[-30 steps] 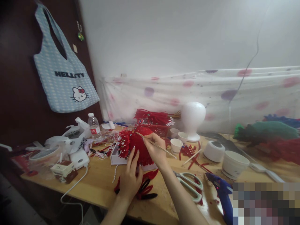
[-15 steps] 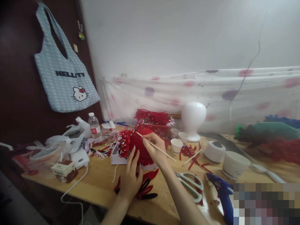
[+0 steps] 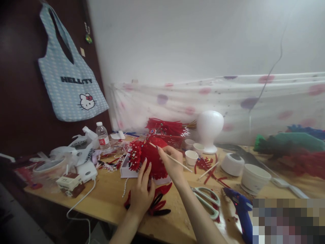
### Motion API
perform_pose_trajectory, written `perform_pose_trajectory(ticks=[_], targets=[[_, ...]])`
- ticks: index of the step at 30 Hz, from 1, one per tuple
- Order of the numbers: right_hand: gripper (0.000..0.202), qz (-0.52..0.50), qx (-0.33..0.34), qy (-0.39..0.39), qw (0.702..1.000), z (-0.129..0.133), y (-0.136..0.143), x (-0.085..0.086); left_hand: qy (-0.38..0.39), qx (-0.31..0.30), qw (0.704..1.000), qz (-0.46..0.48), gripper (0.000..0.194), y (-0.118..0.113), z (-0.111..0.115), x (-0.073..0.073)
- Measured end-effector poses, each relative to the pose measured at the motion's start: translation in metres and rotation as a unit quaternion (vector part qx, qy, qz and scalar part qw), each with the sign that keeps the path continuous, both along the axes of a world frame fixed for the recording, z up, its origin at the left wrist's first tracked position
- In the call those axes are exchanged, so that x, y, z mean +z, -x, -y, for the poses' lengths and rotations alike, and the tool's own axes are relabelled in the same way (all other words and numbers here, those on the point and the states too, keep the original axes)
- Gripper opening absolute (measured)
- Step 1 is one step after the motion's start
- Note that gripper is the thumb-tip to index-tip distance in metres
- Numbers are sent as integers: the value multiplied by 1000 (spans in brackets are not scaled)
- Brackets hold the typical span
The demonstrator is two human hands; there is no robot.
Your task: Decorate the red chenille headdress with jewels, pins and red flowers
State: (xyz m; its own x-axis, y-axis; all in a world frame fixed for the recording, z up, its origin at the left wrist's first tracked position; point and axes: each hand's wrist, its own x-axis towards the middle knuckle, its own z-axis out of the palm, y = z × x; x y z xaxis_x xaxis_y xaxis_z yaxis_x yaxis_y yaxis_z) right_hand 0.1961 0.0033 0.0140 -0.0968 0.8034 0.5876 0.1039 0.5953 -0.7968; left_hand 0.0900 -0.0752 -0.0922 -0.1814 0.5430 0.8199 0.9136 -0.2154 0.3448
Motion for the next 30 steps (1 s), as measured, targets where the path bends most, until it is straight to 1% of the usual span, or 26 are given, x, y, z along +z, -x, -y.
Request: perform_pose_trajectory(ticks=[7, 13, 17, 20, 24, 27, 30], targets=[[27, -20, 23, -11, 999, 0, 1, -6, 7, 7, 1000, 5, 54, -1, 1, 1], [25, -25, 12, -22, 999, 0, 1, -6, 7, 9, 1000, 6, 52, -1, 0, 0], [22, -15, 2, -44, 999, 0, 0, -6, 9, 5, 1000, 7, 53, 0, 0, -1], [18, -2, -14, -70, 997, 0, -3, -5, 6, 3, 1000, 3, 53, 0, 0, -1], [18, 6, -52, -106, 993, 1, -9, 1, 4, -3, 1000, 8, 56, 0, 0, 0], [23, 7, -75, -124, 989, -1, -12, 3, 5, -1, 1000, 8, 55, 0, 0, 0], [27, 9, -84, -136, 987, -3, -12, 1, 7, 0, 1000, 6, 55, -1, 1, 1]])
